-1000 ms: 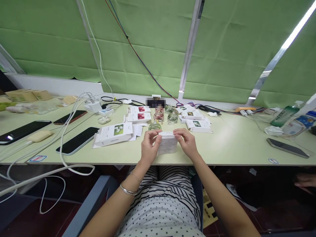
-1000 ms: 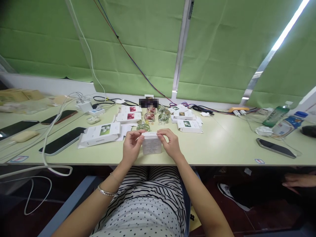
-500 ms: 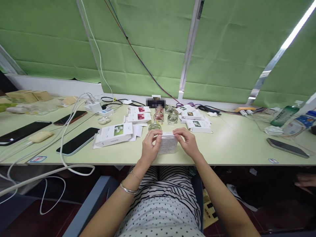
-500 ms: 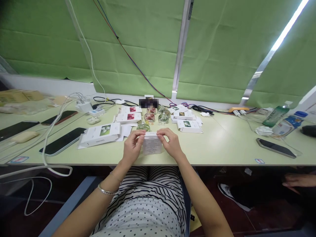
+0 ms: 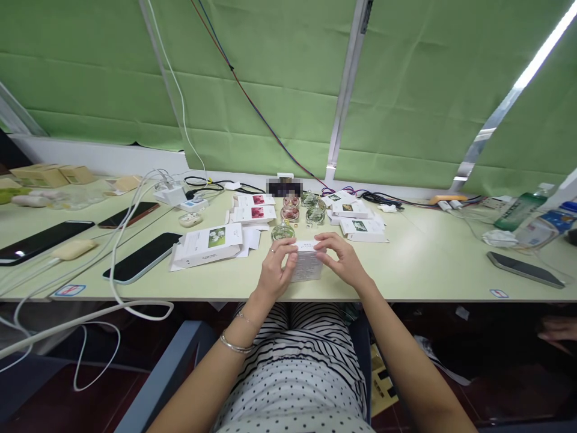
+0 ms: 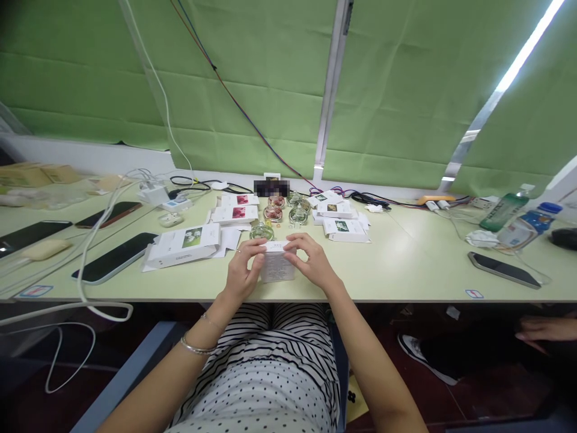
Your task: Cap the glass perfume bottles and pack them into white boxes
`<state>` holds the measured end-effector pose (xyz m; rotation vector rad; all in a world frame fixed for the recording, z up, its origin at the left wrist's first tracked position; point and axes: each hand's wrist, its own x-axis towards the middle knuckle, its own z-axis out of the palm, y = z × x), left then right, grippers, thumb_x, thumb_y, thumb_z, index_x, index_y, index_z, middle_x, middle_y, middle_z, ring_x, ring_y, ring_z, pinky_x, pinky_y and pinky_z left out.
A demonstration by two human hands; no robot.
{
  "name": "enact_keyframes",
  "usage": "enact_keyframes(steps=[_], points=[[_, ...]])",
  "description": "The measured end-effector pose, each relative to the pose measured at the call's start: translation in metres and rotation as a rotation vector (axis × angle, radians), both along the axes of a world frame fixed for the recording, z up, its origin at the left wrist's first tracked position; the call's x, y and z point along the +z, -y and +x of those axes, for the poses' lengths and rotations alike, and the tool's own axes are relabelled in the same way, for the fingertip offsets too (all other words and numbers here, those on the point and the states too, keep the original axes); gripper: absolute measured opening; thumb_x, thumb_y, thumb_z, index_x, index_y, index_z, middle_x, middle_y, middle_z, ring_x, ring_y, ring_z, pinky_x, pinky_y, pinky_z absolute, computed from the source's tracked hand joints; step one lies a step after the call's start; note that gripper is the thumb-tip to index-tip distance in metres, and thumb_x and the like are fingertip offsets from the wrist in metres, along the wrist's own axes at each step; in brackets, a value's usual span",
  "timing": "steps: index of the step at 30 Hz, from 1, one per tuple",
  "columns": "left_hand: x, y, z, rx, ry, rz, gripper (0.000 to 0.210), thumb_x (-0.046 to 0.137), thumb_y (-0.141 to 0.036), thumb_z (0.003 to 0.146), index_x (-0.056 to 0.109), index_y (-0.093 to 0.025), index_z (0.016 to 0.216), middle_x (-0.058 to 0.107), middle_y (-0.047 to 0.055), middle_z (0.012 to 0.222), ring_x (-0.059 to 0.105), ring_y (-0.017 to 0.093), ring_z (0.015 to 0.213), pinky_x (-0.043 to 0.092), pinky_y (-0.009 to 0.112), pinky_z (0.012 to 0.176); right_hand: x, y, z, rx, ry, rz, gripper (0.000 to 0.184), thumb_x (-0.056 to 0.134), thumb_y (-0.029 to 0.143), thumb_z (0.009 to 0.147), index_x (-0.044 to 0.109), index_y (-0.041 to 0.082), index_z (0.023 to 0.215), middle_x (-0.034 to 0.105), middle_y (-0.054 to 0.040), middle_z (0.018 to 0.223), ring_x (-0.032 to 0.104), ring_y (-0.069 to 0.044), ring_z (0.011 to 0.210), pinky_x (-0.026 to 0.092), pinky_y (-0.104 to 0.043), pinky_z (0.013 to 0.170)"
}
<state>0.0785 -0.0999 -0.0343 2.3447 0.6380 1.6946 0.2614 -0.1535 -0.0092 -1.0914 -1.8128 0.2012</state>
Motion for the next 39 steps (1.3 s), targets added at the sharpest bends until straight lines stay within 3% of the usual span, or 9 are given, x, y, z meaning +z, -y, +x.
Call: enact_keyframes(steps=[4,13,18,26,32,36,39], points=[[-0.004,-0.004,0.0,0.027,-0.062,0.072,0.01,0.046,-0.022,0.085,0.051,-0.02,0.094,0.053,0.009,0.107,0.053,0.018,0.102,0.047,0.039,0.087,0.0,0.0,0.002,0.063,0.015,-0.104,0.018,0.056,0.028,0.079,0.054,0.022,0.097,0.054,-0.0085,0.112,0.052,-0.018,0.105,0.048,-0.035,0.083],[-0.002,0.012,0.005,0.017,0.168,-0.293,0.014,0.052,-0.029,0.082,0.046,-0.019,0.09,0.047,0.008,0.104,0.051,0.017,0.101,0.053,0.032,0.075,0.002,0.003,0.0,0.044,0.042,-0.097,0.02,0.049,0.027,0.083,0.051,0.022,0.102,0.053,-0.0087,0.113,0.05,-0.019,0.106,0.049,-0.036,0.083],[0.004,0.014,0.001,-0.017,0.173,-0.354,0.012,0.051,-0.03,0.082,0.052,-0.019,0.085,0.05,0.007,0.1,0.051,0.017,0.099,0.052,0.031,0.076,0.005,0.006,-0.003,0.048,0.027,-0.088,0.02,0.042,0.028,0.087,0.053,0.023,0.103,0.05,-0.0094,0.118,0.046,-0.019,0.113,0.049,-0.035,0.084],[0.012,0.012,-0.002,-0.033,0.124,-0.357,0.008,0.051,-0.027,0.08,0.053,-0.019,0.079,0.052,0.005,0.094,0.053,0.016,0.093,0.053,0.028,0.071,0.004,0.005,-0.002,0.061,0.027,-0.063,0.02,0.042,0.027,0.088,0.054,0.024,0.103,0.052,-0.0087,0.116,0.049,-0.018,0.109,0.049,-0.035,0.083],[0.032,0.01,-0.001,0.083,-0.017,-0.4,0.006,0.052,-0.021,0.073,0.052,-0.018,0.067,0.055,0.004,0.084,0.057,0.016,0.08,0.052,0.024,0.055,0.005,0.005,-0.006,0.024,0.032,-0.028,0.019,0.041,0.025,0.088,0.055,0.023,0.101,0.054,-0.0089,0.113,0.05,-0.019,0.108,0.047,-0.036,0.085],[0.051,0.006,-0.006,0.118,-0.213,-0.397,0.004,0.054,-0.019,0.068,0.054,-0.019,0.064,0.059,0.001,0.066,0.058,0.016,0.064,0.05,0.027,0.054,0.005,0.005,-0.007,0.009,0.053,-0.006,0.018,0.04,0.023,0.087,0.054,0.023,0.099,0.056,-0.0082,0.11,0.051,-0.019,0.107,0.045,-0.038,0.088],[0.062,0.005,-0.01,0.103,-0.295,-0.397,0.002,0.056,-0.018,0.067,0.055,-0.019,0.068,0.062,0.0,0.065,0.059,0.016,0.06,0.048,0.027,0.054,0.006,0.005,-0.006,0.016,0.069,-0.01,0.019,0.04,0.021,0.087,0.054,0.023,0.099,0.056,-0.0084,0.111,0.051,-0.019,0.107,0.045,-0.038,0.086]])
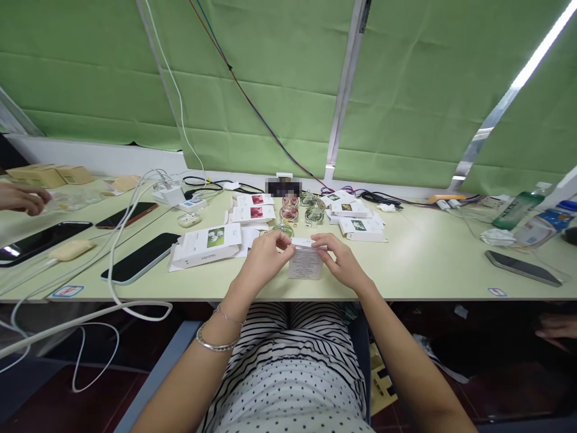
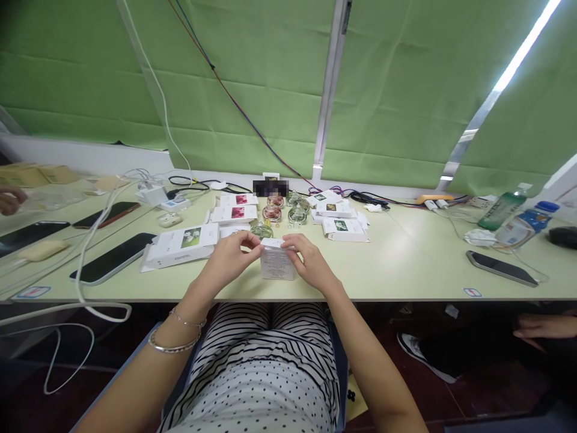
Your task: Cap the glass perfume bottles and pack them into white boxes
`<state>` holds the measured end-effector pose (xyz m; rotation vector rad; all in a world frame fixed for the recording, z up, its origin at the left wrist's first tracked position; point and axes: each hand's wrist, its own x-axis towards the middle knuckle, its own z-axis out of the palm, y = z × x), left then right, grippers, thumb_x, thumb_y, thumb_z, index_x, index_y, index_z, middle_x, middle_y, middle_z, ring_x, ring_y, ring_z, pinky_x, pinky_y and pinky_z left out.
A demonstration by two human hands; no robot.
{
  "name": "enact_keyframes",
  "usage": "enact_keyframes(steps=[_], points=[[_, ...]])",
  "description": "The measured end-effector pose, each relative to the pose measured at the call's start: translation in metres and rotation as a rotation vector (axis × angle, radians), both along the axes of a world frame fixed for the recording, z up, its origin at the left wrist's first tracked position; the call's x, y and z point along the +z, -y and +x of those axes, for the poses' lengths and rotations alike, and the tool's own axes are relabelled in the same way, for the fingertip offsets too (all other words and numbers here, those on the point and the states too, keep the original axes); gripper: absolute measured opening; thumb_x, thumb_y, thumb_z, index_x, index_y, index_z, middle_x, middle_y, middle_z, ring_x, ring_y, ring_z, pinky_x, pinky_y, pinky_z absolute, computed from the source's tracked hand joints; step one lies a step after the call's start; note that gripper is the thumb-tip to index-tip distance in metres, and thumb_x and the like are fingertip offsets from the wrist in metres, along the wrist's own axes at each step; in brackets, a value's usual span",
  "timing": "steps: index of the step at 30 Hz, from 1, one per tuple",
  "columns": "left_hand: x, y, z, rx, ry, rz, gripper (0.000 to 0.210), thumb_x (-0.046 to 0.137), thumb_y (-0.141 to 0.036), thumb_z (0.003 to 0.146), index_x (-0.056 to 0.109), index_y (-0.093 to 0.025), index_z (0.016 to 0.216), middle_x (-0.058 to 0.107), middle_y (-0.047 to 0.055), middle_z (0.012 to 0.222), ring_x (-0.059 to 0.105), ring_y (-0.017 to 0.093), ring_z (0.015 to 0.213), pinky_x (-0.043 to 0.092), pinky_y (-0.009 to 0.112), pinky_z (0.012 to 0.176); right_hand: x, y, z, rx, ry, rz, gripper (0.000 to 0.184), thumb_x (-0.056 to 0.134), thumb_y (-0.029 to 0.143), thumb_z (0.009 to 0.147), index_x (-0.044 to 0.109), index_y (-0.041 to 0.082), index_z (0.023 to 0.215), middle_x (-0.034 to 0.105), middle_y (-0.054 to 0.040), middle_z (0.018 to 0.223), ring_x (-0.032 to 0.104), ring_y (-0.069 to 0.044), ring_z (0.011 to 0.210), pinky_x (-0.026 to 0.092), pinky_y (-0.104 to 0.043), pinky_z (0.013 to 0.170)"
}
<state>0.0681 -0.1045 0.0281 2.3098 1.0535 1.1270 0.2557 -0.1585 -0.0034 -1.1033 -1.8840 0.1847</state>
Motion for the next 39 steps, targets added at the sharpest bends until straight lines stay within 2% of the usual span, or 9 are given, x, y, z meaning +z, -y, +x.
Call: enact_keyframes(steps=[7,13,21,23,26,29,33,37,39], points=[[0.008,-0.002,-0.001,-0.068,0.011,0.055,0.017,0.055,-0.016,0.069,0.055,-0.019,0.085,0.062,-0.002,0.062,0.058,0.014,0.053,0.044,0.025,0.049,0.002,0.001,0.0,-0.005,0.006,0.002,0.02,0.039,0.02,0.087,0.055,0.024,0.099,0.056,-0.0078,0.111,0.051,-0.019,0.107,0.044,-0.038,0.088],[0.006,-0.008,-0.005,-0.17,-0.166,0.215,0.013,0.051,-0.016,0.074,0.062,-0.021,0.077,0.061,0.001,0.066,0.057,0.016,0.06,0.046,0.029,0.058,0.002,0.001,-0.001,0.004,0.039,0.017,0.025,0.038,0.02,0.088,0.057,0.026,0.104,0.055,-0.0072,0.112,0.052,-0.019,0.107,0.043,-0.04,0.091],[0.001,0.0,-0.006,-0.131,-0.278,0.283,0.013,0.046,-0.02,0.08,0.059,-0.02,0.081,0.052,0.002,0.078,0.056,0.017,0.07,0.047,0.031,0.066,0.0,0.001,-0.001,0.004,0.049,-0.028,0.021,0.044,0.021,0.086,0.057,0.025,0.102,0.052,-0.0069,0.113,0.048,-0.02,0.111,0.04,-0.039,0.093],[-0.002,0.003,-0.007,-0.106,-0.307,0.297,0.015,0.046,-0.018,0.08,0.059,-0.02,0.088,0.051,0.003,0.084,0.056,0.017,0.072,0.047,0.031,0.066,0.0,0.0,-0.003,-0.01,0.072,-0.047,0.022,0.05,0.022,0.083,0.056,0.025,0.104,0.052,-0.0072,0.111,0.049,-0.02,0.109,0.041,-0.04,0.092],[-0.017,0.003,-0.011,-0.082,-0.35,0.308,0.033,0.047,-0.017,0.079,0.052,-0.025,0.111,0.05,0.006,0.099,0.057,0.018,0.079,0.047,0.029,0.063,0.0,0.002,0.002,-0.068,0.097,-0.049,0.024,0.051,0.02,0.081,0.056,0.024,0.104,0.053,-0.0069,0.099,0.053,-0.02,0.096,0.044,-0.038,0.084],[-0.045,-0.001,-0.019,-0.025,-0.364,0.249,0.047,0.048,-0.021,0.079,0.039,-0.026,0.126,0.05,0.007,0.107,0.058,0.019,0.081,0.047,0.028,0.06,-0.002,0.015,0.03,-0.195,0.122,-0.045,0.02,0.052,0.022,0.08,0.059,0.02,0.098,0.052,-0.0066,0.091,0.054,-0.019,0.086,0.045,-0.036,0.079],[-0.08,-0.008,-0.024,-0.007,-0.329,0.176,0.034,0.047,-0.023,0.08,0.048,-0.019,0.114,0.057,0.007,0.095,0.057,0.02,0.083,0.048,0.033,0.071,-0.01,0.047,0.109,-0.55,0.146,-0.056,0.02,0.053,0.026,0.076,0.061,0.019,0.093,0.051,-0.0075,0.089,0.054,-0.02,0.076,0.046,-0.035,0.071],[-0.087,-0.01,-0.022,-0.043,-0.38,0.097,0.026,0.043,-0.024,0.083,0.055,-0.017,0.104,0.057,0.008,0.097,0.053,0.022,0.09,0.044,0.037,0.082,-0.02,0.068,0.19,-1.077,0.173,-0.092,0.024,0.053,0.024,0.072,0.061,0.016,0.092,0.044,-0.0054,0.08,0.049,-0.02,0.071,0.043,-0.037,0.071],[-0.084,-0.009,-0.021,-0.047,-0.408,0.067,0.026,0.041,-0.024,0.084,0.056,-0.016,0.103,0.056,0.008,0.098,0.051,0.022,0.091,0.043,0.038,0.083,-0.024,0.067,0.215,-1.219,0.158,-0.076,0.027,0.051,0.023,0.071,0.058,0.016,0.096,0.041,-0.0058,0.081,0.047,-0.022,0.077,0.042,-0.038,0.074]])
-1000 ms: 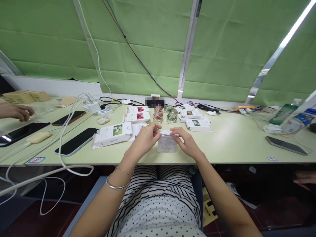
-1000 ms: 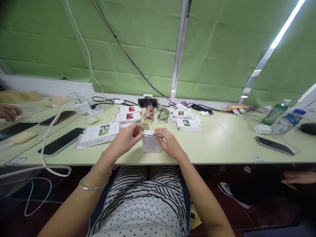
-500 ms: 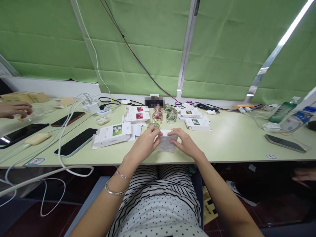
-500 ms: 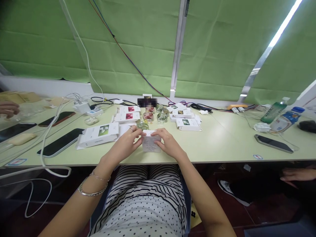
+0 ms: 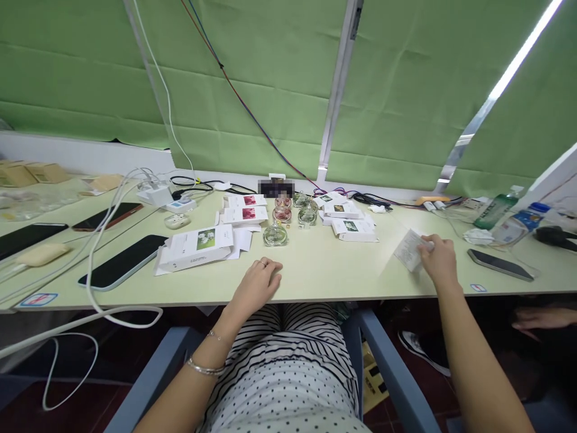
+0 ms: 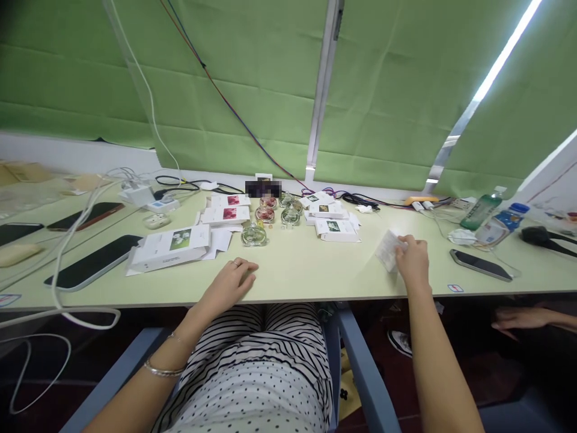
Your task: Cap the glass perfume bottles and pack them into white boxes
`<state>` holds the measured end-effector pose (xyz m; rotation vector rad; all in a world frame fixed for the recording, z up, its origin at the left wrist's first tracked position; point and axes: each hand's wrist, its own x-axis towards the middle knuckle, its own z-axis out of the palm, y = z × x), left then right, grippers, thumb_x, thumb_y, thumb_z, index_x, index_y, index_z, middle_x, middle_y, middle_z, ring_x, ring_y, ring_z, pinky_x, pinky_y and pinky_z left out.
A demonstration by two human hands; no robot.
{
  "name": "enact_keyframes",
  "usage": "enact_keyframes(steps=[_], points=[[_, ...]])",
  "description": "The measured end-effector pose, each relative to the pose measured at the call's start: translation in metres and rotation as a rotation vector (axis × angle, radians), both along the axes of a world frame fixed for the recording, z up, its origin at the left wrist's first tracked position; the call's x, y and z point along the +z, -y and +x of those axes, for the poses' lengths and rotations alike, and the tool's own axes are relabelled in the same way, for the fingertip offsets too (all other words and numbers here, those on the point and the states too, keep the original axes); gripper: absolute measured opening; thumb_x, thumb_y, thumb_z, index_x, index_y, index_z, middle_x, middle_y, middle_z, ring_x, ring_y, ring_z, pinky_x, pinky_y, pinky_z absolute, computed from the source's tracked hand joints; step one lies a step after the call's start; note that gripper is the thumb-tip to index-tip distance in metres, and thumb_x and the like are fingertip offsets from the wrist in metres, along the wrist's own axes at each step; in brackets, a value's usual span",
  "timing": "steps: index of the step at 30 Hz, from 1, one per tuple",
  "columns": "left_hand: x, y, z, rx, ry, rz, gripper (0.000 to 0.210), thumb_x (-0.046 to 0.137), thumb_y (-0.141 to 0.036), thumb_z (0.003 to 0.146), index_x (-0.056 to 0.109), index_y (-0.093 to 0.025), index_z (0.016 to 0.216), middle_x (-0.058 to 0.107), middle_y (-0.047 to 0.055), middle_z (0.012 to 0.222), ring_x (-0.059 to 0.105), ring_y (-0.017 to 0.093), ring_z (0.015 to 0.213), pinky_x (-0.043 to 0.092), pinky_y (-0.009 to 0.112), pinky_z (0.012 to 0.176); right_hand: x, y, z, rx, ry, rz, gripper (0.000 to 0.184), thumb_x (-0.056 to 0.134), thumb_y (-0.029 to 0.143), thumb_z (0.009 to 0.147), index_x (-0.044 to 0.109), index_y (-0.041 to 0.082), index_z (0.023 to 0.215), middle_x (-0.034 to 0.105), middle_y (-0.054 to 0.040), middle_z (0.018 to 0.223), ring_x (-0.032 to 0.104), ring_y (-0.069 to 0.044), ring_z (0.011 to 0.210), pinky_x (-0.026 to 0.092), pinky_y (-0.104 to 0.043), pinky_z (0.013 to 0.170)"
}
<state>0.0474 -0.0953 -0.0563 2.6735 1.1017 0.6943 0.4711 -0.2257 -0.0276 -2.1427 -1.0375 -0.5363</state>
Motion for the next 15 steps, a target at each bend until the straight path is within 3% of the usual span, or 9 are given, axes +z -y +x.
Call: enact_keyframes(steps=[6,11,15], points=[[0.003,0.003,0.0,0.008,-0.006,-0.013,0.026,0.039,-0.024,0.085,0.056,-0.016,0.103,0.054,0.007,0.098,0.049,0.022,0.092,0.042,0.037,0.085,-0.014,-0.016,0.015,-0.042,0.047,0.099,0.034,0.045,0.019,0.07,0.052,0.012,0.103,0.044,-0.013,0.093,0.042,-0.028,0.098,0.038,-0.045,0.082],[0.001,0.002,-0.001,0.001,-0.005,-0.014,0.025,0.04,-0.024,0.084,0.056,-0.017,0.103,0.054,0.007,0.097,0.049,0.022,0.092,0.041,0.037,0.085,-0.009,-0.02,-0.001,-0.09,0.306,0.208,0.03,0.046,0.029,0.076,0.056,0.016,0.101,0.039,-0.0175,0.125,0.025,-0.036,0.122,0.024,-0.056,0.094],[0.001,0.002,0.0,0.009,-0.009,-0.011,0.026,0.04,-0.024,0.084,0.056,-0.017,0.103,0.054,0.007,0.098,0.049,0.022,0.092,0.041,0.038,0.085,0.005,-0.04,-0.026,0.111,0.467,0.193,0.031,0.041,0.025,0.08,0.055,0.015,0.106,0.042,-0.0155,0.125,0.027,-0.032,0.125,0.026,-0.052,0.097]])
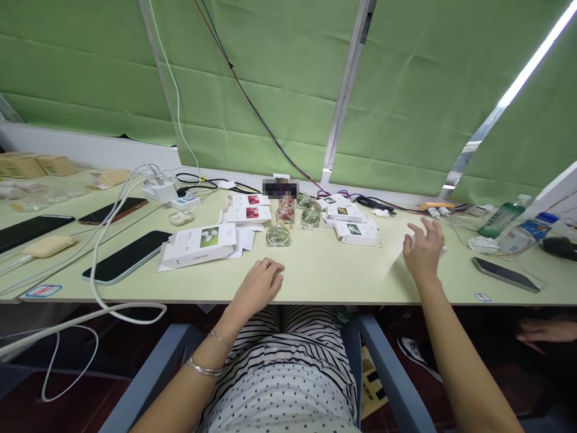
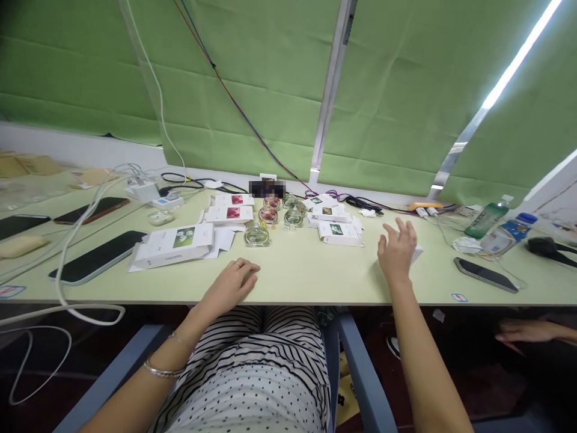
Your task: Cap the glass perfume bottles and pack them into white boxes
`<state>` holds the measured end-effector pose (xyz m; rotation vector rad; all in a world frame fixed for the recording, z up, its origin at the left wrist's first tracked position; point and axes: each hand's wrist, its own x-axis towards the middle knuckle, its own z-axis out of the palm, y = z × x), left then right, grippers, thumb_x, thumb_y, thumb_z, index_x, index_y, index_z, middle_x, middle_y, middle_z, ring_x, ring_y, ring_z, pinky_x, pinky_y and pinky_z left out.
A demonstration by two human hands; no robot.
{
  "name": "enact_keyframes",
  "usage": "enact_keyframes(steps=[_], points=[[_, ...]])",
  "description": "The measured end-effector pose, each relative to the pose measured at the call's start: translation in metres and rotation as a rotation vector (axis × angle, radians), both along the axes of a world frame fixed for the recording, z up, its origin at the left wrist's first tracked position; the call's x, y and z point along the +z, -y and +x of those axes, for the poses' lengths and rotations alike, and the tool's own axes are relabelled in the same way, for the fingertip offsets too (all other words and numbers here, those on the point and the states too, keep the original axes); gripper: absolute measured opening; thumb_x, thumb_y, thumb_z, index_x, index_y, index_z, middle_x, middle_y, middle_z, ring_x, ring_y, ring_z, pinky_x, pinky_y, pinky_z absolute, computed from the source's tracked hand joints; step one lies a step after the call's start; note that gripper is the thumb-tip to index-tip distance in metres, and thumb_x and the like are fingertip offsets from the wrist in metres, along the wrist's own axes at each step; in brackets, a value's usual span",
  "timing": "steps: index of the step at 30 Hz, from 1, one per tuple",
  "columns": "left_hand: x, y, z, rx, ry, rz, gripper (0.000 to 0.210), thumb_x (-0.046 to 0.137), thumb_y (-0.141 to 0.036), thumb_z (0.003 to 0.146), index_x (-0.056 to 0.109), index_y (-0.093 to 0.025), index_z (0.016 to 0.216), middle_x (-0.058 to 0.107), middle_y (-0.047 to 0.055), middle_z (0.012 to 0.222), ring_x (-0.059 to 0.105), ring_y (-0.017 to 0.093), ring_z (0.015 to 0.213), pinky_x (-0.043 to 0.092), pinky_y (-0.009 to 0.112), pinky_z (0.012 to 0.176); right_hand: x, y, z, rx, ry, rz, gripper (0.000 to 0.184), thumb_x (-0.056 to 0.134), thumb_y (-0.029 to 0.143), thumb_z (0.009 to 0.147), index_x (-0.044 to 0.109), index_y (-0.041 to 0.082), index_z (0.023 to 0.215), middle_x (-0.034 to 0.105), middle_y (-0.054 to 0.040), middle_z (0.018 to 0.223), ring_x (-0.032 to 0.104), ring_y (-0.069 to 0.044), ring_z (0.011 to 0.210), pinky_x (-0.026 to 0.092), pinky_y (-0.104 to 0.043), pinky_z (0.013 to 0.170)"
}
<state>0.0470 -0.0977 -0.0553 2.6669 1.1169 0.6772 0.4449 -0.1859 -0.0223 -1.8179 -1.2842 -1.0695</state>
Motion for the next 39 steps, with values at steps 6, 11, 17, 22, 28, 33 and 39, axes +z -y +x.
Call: enact_keyframes(steps=[6,11,17,22,28,33,39], points=[[0.002,0.002,-0.001,-0.001,-0.004,-0.006,0.026,0.04,-0.024,0.084,0.056,-0.017,0.103,0.054,0.007,0.098,0.049,0.022,0.092,0.041,0.038,0.085,0.004,-0.061,-0.034,0.083,-0.124,-0.287,0.04,0.031,0.026,0.084,0.048,0.015,0.119,0.042,-0.0125,0.131,0.027,-0.028,0.127,0.026,-0.047,0.1],[0.004,0.003,-0.001,0.005,0.009,-0.019,0.026,0.04,-0.024,0.084,0.057,-0.016,0.102,0.054,0.007,0.098,0.05,0.022,0.091,0.042,0.038,0.084,-0.014,-0.086,-0.051,-0.034,-0.369,-0.814,0.052,0.025,0.043,0.087,0.032,0.023,0.135,0.037,-0.012,0.136,0.035,-0.035,0.122,0.029,-0.053,0.094],[0.004,0.005,-0.003,-0.005,0.008,-0.034,0.03,0.04,-0.032,0.085,0.055,-0.019,0.108,0.054,0.007,0.102,0.05,0.023,0.096,0.04,0.038,0.086,-0.024,-0.045,-0.095,0.131,-0.301,-0.999,0.047,0.023,0.045,0.089,0.038,0.031,0.131,0.041,-0.0102,0.134,0.041,-0.034,0.116,0.032,-0.053,0.09],[0.008,0.007,-0.005,-0.1,0.0,-0.084,0.074,0.053,-0.056,0.073,0.027,-0.023,0.134,0.033,0.01,0.138,0.034,0.028,0.123,0.03,0.042,0.099,-0.021,-0.008,-0.163,0.549,-0.167,-0.964,0.048,0.028,0.045,0.089,0.034,0.028,0.134,0.04,-0.0101,0.135,0.038,-0.03,0.117,0.032,-0.049,0.094],[0.009,0.005,-0.005,-0.148,-0.096,-0.105,0.082,0.063,-0.053,0.064,0.03,-0.026,0.134,0.032,0.009,0.141,0.029,0.029,0.127,0.023,0.044,0.102,-0.021,-0.024,-0.171,0.858,-0.467,-0.689,0.044,0.031,0.037,0.09,0.04,0.021,0.129,0.051,-0.0086,0.124,0.048,-0.02,0.107,0.038,-0.038,0.094],[0.015,0.008,0.006,-0.168,-0.14,-0.116,0.079,0.061,-0.05,0.065,0.033,-0.022,0.133,0.029,0.012,0.142,0.027,0.032,0.128,0.022,0.049,0.101,-0.037,-0.032,-0.14,0.825,-0.679,-0.659,0.045,0.034,0.038,0.088,0.039,0.025,0.131,0.045,-0.0054,0.132,0.042,-0.021,0.118,0.033,-0.041,0.099],[0.022,0.005,0.02,-0.195,-0.15,-0.077,0.073,0.061,-0.043,0.067,0.033,-0.023,0.133,0.031,0.012,0.14,0.031,0.032,0.125,0.028,0.048,0.098,-0.039,-0.026,-0.138,0.843,-0.718,-0.691,0.044,0.033,0.042,0.088,0.044,0.025,0.128,0.047,-0.0045,0.131,0.04,-0.021,0.12,0.029,-0.042,0.103]])
